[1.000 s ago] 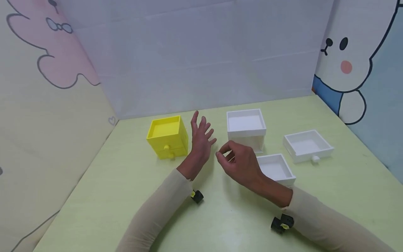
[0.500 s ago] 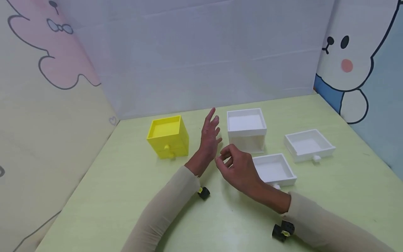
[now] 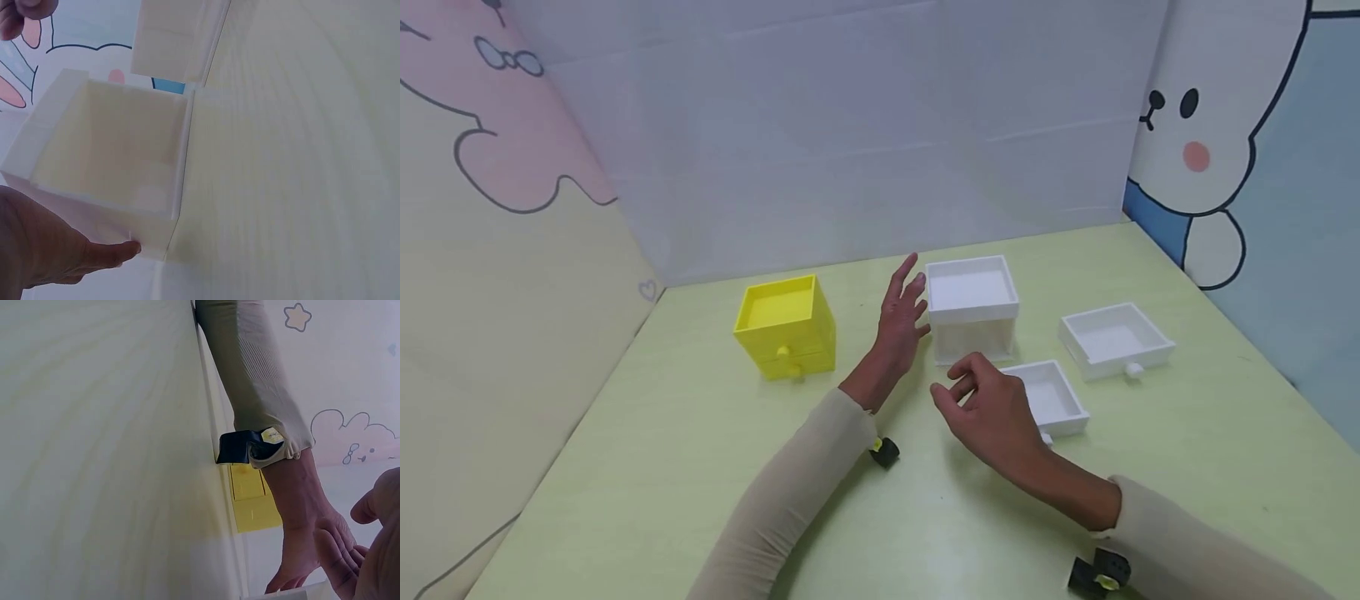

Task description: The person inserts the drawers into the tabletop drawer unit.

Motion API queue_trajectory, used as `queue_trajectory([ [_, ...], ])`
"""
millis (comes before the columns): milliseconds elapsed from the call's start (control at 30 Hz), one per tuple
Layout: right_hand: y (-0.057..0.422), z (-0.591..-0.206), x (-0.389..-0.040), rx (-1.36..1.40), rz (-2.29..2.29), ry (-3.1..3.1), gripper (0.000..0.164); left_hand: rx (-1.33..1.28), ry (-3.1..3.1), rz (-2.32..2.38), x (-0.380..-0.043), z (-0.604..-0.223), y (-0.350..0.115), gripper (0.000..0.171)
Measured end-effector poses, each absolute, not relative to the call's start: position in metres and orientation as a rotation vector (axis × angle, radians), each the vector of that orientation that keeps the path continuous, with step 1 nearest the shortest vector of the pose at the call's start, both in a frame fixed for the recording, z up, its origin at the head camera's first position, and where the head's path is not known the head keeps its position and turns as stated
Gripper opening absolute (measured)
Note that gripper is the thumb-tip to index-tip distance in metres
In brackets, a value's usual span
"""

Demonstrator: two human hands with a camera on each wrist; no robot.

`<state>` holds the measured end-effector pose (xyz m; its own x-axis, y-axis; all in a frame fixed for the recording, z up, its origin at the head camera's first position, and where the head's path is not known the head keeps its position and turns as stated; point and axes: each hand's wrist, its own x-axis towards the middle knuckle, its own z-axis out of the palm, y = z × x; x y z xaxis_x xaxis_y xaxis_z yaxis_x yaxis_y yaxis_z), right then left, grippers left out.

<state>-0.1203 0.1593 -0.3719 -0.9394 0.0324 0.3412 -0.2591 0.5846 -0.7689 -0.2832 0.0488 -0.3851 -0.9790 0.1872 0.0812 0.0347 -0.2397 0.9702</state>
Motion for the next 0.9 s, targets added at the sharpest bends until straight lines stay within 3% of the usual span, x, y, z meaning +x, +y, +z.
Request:
queue_trajectory([
  [300,0.195,-0.377,-0.106,0.065,1.08,-2.6,0.017,0.274,1.83,2.368,-0.284,-0.385,0.051,0.041],
  [767,0.225,-0.375,-0.096,0.018,1.017,-2.748,0.026,0.165,1.834,2.296,-0.288,-0.389,0.051,0.034],
  [900,0.233,-0.375,-0.092,0.017,1.0,-2.797,0.028,0.184,1.803,2.29,-0.287,-0.387,0.051,0.044],
])
